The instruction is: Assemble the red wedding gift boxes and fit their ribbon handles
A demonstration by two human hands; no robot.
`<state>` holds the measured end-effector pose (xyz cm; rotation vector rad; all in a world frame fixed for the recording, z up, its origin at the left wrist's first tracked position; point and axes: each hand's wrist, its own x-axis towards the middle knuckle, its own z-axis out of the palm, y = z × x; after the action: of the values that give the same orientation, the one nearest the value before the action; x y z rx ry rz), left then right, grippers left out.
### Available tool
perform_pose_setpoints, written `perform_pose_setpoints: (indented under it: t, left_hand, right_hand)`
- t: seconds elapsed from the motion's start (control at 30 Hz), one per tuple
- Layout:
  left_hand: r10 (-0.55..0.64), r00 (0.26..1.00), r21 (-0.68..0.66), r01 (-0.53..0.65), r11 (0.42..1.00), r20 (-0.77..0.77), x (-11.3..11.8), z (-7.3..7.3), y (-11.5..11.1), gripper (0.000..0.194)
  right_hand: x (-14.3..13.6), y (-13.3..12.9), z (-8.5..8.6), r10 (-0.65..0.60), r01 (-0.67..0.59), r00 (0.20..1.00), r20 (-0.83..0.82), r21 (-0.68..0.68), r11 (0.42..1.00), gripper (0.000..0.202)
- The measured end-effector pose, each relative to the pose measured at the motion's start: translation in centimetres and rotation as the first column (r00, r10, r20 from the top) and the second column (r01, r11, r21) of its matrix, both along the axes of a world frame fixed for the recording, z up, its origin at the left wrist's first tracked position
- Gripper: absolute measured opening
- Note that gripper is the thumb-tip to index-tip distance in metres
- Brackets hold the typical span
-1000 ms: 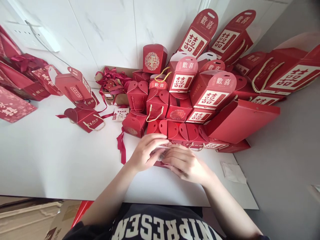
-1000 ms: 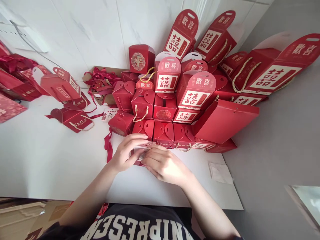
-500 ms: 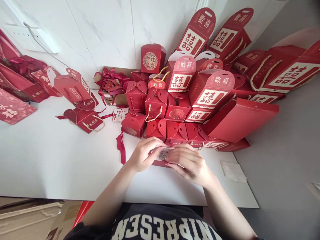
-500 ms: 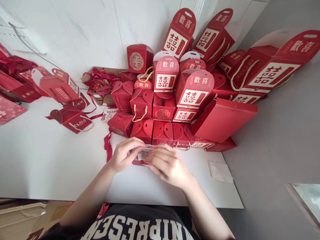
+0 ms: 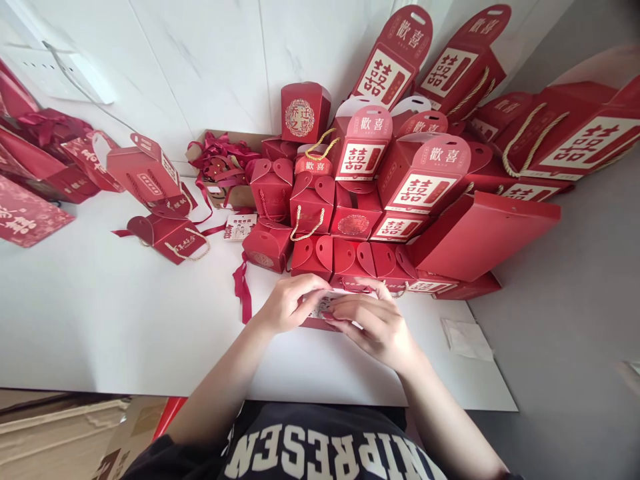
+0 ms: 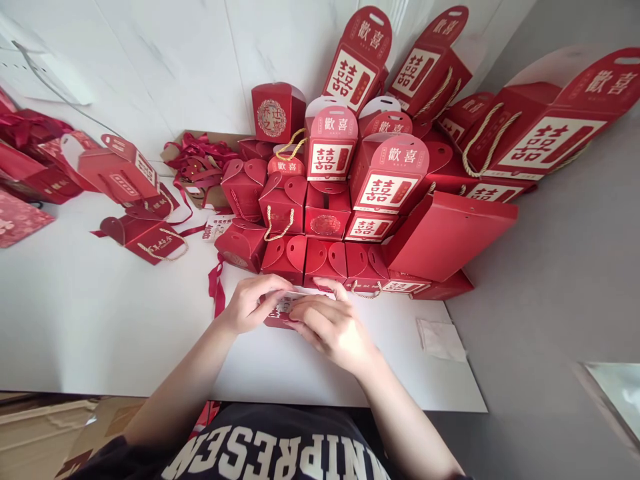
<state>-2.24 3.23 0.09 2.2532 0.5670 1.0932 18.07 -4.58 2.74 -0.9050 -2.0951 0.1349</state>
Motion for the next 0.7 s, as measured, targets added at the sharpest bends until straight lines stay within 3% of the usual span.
perform_pose_setpoints:
  t: [0.2,0.47,0.6,0.7]
  left_hand:
    - [0.035,0.999,-0.031,-0.035,0.999,0.008,0.1,0.2,-0.5,0.009]
    - [-0.019,0.999,-0.098,0.021,0.995,0.026,0.0,0.0,-0.4,0.011]
    - [-0.038,0.999,-0.135,0.041,0.99,0.023,-0.3,-0.3,-0.5,0.013]
    - [-0.046,0.999,-0.154,0.048,0.987,0.017,-0.4,-0.2,-0.5,0.016]
  right_hand:
    - [-1.6,-0.7,-0.8,-0.292,0.287,0.956,0.014,0.144,0.947,0.014]
    - [-2.7,-0.8,-1.3,-0.442,0.433,0.897,-0.004,0.21,0.877,0.016]
    - [-2.8,-0.8,-1.5,-0.554,0.554,0.831,-0.051,0.158,0.817,0.008]
    - [-2.6,-0.5,-1.4,-0.534,0.541,0.839,-0.106,0.067,0.838,0.005]
